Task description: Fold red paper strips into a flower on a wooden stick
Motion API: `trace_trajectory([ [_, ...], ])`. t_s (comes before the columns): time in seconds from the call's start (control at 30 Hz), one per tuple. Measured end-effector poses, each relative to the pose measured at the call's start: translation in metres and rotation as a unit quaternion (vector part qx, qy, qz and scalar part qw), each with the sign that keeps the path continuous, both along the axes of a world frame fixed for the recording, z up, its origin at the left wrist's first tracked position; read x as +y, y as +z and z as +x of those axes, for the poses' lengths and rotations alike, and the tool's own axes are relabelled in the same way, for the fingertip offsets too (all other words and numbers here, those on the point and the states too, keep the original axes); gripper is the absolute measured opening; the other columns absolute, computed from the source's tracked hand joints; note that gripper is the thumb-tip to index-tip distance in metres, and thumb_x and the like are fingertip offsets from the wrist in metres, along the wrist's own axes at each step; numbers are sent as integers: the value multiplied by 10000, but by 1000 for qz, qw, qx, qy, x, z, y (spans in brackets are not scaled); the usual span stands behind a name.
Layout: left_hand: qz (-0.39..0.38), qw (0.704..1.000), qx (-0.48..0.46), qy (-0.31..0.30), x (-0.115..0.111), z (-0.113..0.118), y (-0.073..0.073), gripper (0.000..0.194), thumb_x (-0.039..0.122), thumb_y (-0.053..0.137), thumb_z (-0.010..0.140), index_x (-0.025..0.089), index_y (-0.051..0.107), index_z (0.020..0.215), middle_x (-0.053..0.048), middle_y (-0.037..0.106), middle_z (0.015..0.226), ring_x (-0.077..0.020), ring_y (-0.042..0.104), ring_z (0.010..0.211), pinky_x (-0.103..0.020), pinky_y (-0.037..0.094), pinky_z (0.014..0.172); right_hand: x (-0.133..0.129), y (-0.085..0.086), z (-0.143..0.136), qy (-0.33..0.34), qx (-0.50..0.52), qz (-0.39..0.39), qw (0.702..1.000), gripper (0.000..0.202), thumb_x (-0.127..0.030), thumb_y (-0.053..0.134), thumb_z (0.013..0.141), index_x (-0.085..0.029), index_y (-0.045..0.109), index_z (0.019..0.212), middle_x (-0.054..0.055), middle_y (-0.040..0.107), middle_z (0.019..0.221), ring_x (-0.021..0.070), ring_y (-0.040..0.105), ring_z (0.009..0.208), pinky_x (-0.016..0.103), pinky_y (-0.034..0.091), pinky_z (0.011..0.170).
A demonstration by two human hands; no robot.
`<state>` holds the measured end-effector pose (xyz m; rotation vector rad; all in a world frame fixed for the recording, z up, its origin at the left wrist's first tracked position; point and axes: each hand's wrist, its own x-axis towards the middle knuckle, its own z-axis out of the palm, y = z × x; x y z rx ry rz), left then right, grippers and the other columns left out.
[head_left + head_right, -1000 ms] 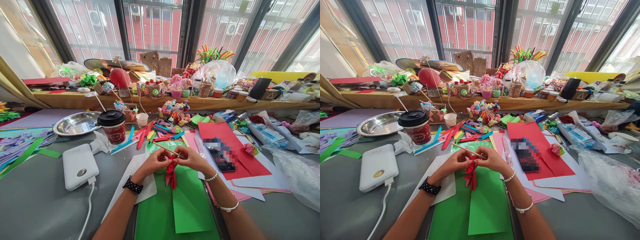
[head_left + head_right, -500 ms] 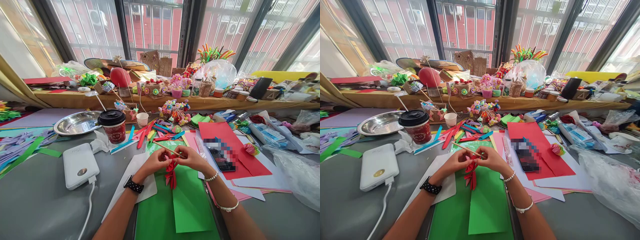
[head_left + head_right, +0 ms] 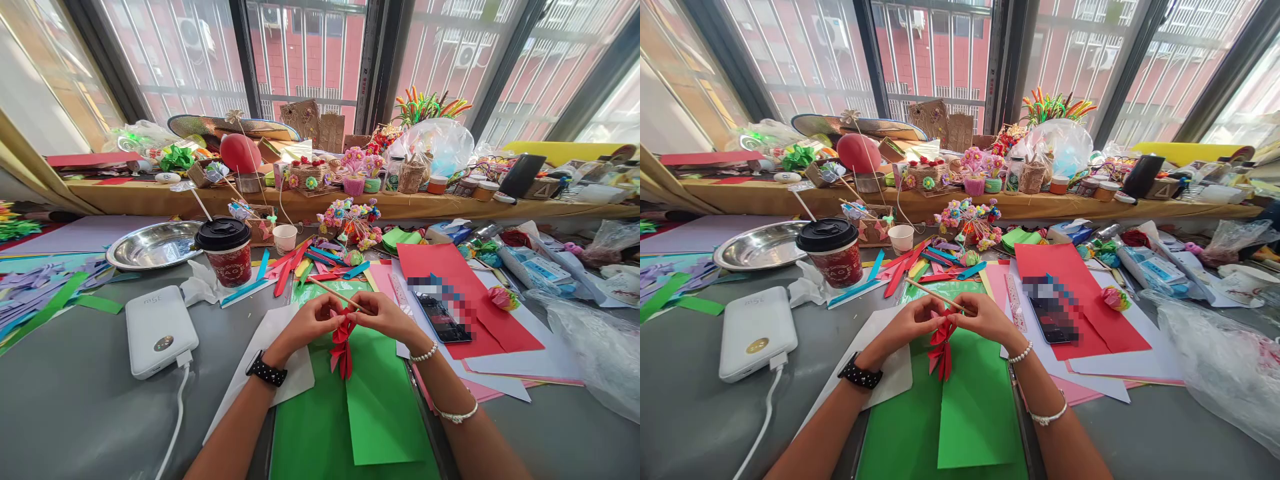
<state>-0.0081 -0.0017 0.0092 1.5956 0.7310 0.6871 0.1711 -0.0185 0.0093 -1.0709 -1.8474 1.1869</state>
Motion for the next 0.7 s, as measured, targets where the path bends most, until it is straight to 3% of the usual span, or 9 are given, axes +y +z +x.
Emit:
trace_trajectory([
  [0.4, 2, 1000, 2, -6, 5, 1, -11, 233, 348, 567, 697, 153, 480, 792, 32, 463, 691, -73, 445, 587, -194, 345, 528, 2, -2, -1, -21, -44, 24, 999, 238, -391, 552, 720, -159, 501, 710, -39, 412, 594, 76, 326, 509, 207, 232, 446],
  [0.7, -12, 1000, 5, 9, 6, 1, -7, 244, 351, 579, 682, 141, 490, 771, 24, 484, 695, -82, 460, 597, -206, 357, 538, 1, 1, -4, -10, 5, -26, 1000, 274, -427, 547, 712, -155, 508, 711, -23, 443, 631, 86, 381, 546, 203, 276, 462],
])
